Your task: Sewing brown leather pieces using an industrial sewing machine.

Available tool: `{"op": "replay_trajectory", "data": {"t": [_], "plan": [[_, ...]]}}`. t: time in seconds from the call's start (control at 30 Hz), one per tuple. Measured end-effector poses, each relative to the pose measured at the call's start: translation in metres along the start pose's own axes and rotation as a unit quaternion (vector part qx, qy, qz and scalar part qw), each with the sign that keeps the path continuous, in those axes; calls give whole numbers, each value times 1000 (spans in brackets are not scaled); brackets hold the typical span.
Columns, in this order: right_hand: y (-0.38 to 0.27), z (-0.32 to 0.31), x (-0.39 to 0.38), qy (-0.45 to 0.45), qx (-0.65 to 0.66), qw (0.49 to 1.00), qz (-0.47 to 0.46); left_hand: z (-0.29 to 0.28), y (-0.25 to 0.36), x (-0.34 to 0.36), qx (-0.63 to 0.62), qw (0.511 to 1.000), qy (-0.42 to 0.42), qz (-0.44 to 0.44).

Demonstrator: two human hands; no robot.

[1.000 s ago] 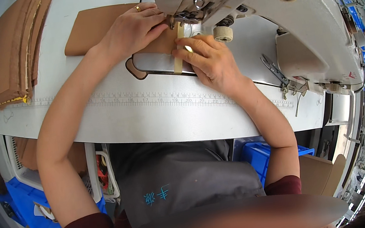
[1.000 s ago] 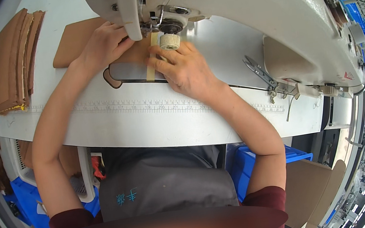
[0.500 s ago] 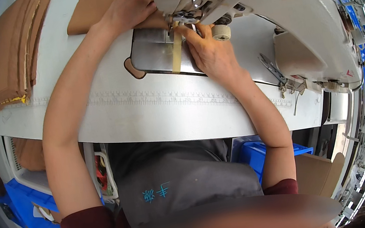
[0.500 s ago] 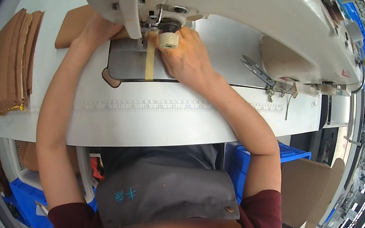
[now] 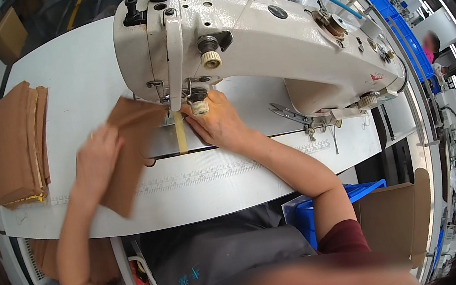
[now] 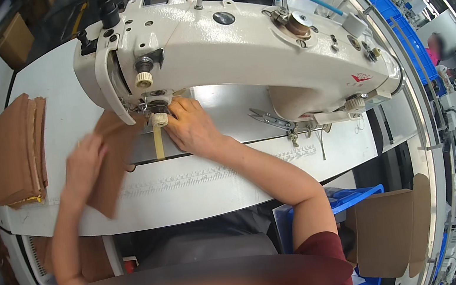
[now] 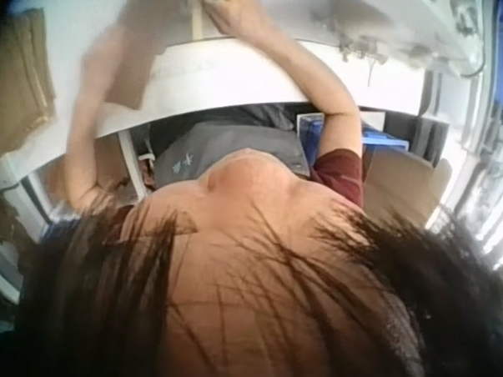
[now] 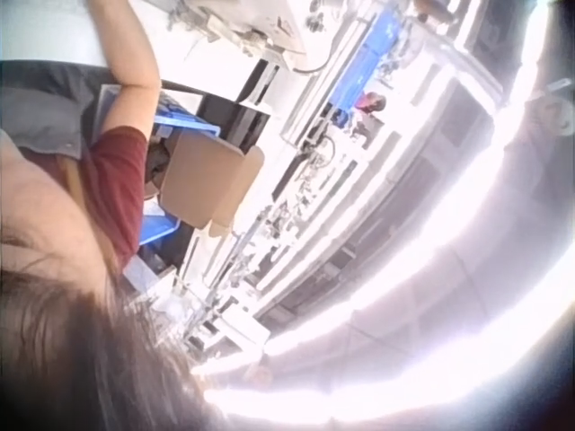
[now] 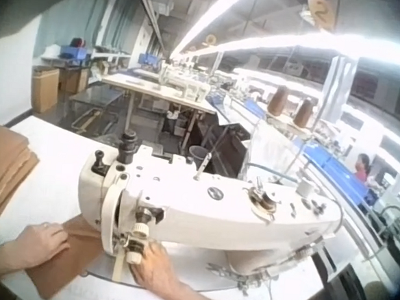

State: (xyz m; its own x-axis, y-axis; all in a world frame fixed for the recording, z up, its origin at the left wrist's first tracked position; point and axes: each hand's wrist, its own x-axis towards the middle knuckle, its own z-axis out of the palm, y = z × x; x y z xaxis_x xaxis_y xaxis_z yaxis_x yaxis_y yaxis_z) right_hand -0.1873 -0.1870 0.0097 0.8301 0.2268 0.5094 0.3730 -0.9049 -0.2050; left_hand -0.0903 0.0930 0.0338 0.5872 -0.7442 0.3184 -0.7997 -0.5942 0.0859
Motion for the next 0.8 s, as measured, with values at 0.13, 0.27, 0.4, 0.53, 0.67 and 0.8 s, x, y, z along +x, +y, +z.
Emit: {"op": "replay_trajectory", "data": {"t": [0.13,0.27,0.4,0.53,0.67,0.8], "plan": [[4,6,2,38,25,999,-16,-43,51,-80,-6,957,-283,-58],[4,8,1,51,36,998,-23,-38,44,-81,-80,990,-51,106],[6,3,-1,61,94,994,-3,3,22,-83,-82,990,-70,-87],[-6,-27,-22,45,92,994,31,5,6,-63,-58,988,-38,-140],[-30,-55,-61,-38,118,990,68,5,-2,-62,-20,986,-5,-167],[-66,-65,-80,-92,133,982,95,-4,7,-53,33,992,45,-115]]}}
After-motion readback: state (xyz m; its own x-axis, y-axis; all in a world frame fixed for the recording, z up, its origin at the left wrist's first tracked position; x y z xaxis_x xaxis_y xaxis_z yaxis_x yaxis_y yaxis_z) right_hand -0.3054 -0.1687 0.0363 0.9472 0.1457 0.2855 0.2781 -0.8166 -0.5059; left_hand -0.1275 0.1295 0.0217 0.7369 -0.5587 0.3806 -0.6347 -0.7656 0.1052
